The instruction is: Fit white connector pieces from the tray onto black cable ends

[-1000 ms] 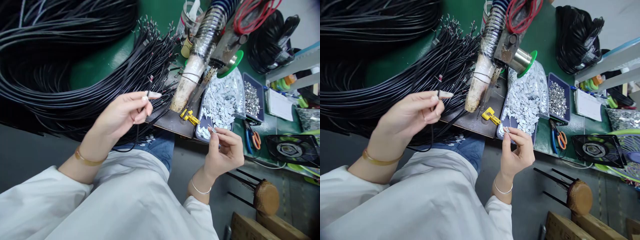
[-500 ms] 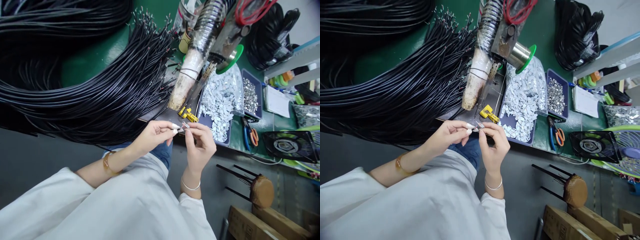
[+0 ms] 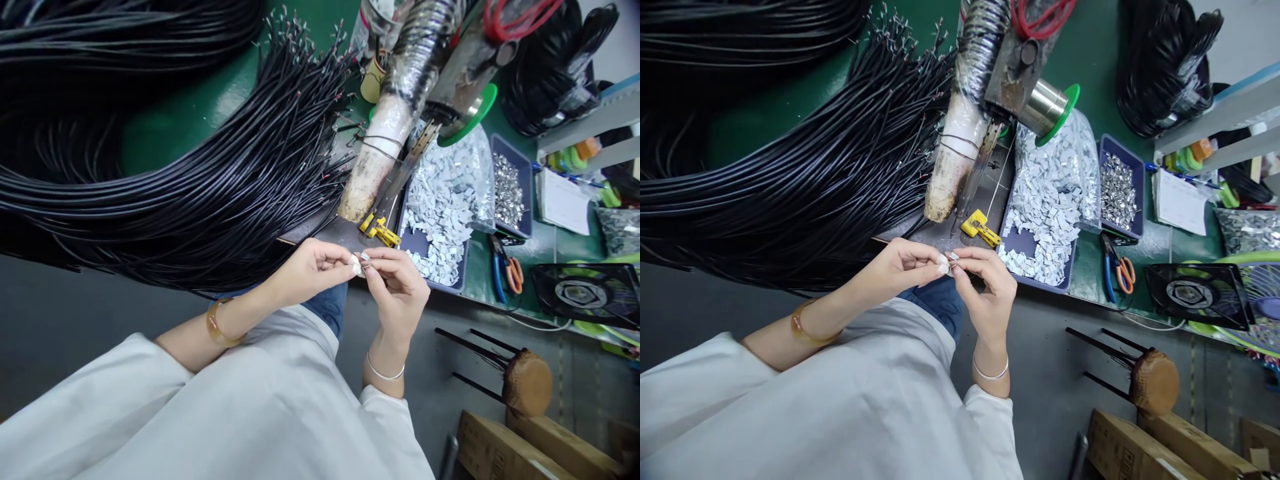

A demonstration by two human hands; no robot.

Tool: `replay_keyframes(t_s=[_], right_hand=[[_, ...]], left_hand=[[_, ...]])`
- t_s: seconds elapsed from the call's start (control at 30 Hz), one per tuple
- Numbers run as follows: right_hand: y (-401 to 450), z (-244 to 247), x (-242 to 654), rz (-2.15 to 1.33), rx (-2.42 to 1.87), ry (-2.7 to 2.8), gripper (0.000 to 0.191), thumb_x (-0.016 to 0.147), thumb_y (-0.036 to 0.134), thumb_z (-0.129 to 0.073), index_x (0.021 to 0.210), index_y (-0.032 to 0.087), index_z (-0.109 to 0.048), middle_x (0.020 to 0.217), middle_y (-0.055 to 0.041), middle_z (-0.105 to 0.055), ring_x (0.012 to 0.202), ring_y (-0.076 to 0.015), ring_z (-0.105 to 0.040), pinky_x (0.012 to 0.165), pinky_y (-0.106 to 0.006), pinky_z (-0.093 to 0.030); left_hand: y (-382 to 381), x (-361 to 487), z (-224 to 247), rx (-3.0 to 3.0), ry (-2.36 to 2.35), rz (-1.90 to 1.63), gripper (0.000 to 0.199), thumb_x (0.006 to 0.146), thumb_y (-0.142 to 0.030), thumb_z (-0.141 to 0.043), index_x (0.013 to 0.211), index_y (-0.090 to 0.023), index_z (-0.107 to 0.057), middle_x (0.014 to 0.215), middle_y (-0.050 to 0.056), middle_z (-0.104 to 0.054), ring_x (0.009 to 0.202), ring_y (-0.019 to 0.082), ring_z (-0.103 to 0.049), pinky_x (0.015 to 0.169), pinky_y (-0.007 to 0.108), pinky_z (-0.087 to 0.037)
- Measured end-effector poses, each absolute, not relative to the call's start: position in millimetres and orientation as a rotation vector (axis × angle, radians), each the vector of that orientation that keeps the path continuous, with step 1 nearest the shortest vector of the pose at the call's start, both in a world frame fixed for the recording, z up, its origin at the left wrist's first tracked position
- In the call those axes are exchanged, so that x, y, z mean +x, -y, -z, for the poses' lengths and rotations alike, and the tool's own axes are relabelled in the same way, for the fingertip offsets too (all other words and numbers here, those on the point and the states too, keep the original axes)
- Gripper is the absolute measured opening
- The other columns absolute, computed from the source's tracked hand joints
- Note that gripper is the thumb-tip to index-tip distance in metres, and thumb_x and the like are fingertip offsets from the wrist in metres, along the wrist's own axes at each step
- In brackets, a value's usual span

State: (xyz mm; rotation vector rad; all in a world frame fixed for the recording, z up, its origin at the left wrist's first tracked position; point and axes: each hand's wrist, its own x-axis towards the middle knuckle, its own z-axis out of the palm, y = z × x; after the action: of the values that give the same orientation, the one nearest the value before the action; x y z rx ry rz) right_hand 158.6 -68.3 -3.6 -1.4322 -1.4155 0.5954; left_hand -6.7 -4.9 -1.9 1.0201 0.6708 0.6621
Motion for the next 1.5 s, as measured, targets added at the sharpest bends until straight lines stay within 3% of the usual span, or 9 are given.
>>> replay_keyframes(t_s=[0.1,0.27,0.63,0.73,0.93,1.03,1.13,1.33,1.5], right_hand=[[68,6,160,-0.634,-1.387,1.39,0.005,0.087,0.023,-0.07,0.088,0.026,-0.074,0.099,-0.0028,-0.075,0.091,-0.0169,-0.072,0.081,-0.035,-0.063],[62,12,160,-0.833,-1.34,1.251,0.012,0.087,0.031,-0.07,0.079,0.023,-0.071,0.097,-0.0034,-0.074,0.086,-0.0165,-0.073,0.078,-0.034,-0.064],[74,5,148,-0.368,-1.473,1.474,0.009,0.09,0.017,-0.067,0.092,0.024,-0.072,0.102,-0.0034,-0.075,0.098,-0.0181,-0.073,0.089,-0.039,-0.062],[73,7,142,-0.268,-1.43,1.507,0.01,0.09,0.013,-0.065,0.09,0.022,-0.07,0.107,-0.0042,-0.074,0.103,-0.0176,-0.072,0.092,-0.037,-0.062],[69,12,146,-0.618,-1.245,1.145,0.012,0.094,0.019,-0.058,0.084,0.021,-0.064,0.105,-0.0028,-0.073,0.093,-0.0181,-0.077,0.083,-0.036,-0.066],[69,8,151,-0.307,-1.327,1.189,0.011,0.09,0.013,-0.065,0.09,0.023,-0.071,0.103,-0.0015,-0.074,0.094,-0.0173,-0.076,0.086,-0.037,-0.065],[71,2,151,-0.037,-1.381,1.447,0.026,0.085,0.007,-0.072,0.1,0.027,-0.076,0.104,-0.0015,-0.075,0.095,-0.0165,-0.075,0.086,-0.036,-0.065],[73,3,146,-0.023,-1.4,1.655,0.024,0.084,0.007,-0.072,0.101,0.025,-0.071,0.107,-0.0021,-0.076,0.097,-0.0164,-0.074,0.087,-0.035,-0.066],[72,10,147,0.031,-1.4,1.646,0.021,0.085,0.006,-0.069,0.1,0.021,-0.068,0.115,-0.0067,-0.073,0.107,-0.0191,-0.072,0.092,-0.037,-0.066]], left_hand=[[4,-7,3,1.051,-0.619,-0.623,0.024,0.08,-0.028,-0.076,0.064,-0.012,-0.067,0.055,-0.004,-0.049,0.052,0.007,-0.039,0.051,0.021,-0.034],[9,-8,9,1.351,-0.662,-0.839,0.01,0.082,-0.022,-0.072,0.08,-0.014,-0.078,0.066,0.001,-0.06,0.059,0.01,-0.046,0.057,0.024,-0.038],[19,-5,15,1.8,-0.754,-1.161,0.009,0.089,-0.01,-0.061,0.084,-0.014,-0.068,0.065,-0.004,-0.052,0.055,0.007,-0.041,0.053,0.02,-0.034],[27,-1,17,1.655,-0.752,-1.148,0.01,0.093,-0.013,-0.058,0.085,-0.014,-0.063,0.066,-0.004,-0.053,0.055,0.006,-0.042,0.052,0.019,-0.035],[26,-4,6,1.11,-0.666,-0.958,0.019,0.092,-0.03,-0.063,0.082,-0.014,-0.06,0.061,-0.004,-0.051,0.053,0.007,-0.045,0.05,0.018,-0.038],[17,-9,0,1.013,-0.719,-0.899,0.02,0.087,-0.03,-0.069,0.078,-0.013,-0.063,0.059,-0.004,-0.052,0.052,0.007,-0.045,0.048,0.018,-0.037],[13,-10,-2,0.993,-0.703,-0.881,0.016,0.082,-0.024,-0.072,0.074,-0.013,-0.064,0.057,-0.005,-0.052,0.051,0.005,-0.044,0.048,0.017,-0.035],[16,-6,3,0.968,-0.663,-0.839,0.011,0.079,-0.017,-0.071,0.073,-0.012,-0.064,0.059,-0.006,-0.054,0.052,0.003,-0.043,0.051,0.015,-0.038],[16,-4,9,0.96,-0.716,-0.864,0.009,0.078,-0.021,-0.074,0.08,-0.012,-0.075,0.077,0.003,-0.072,0.069,0.01,-0.062,0.069,0.02,-0.052]])
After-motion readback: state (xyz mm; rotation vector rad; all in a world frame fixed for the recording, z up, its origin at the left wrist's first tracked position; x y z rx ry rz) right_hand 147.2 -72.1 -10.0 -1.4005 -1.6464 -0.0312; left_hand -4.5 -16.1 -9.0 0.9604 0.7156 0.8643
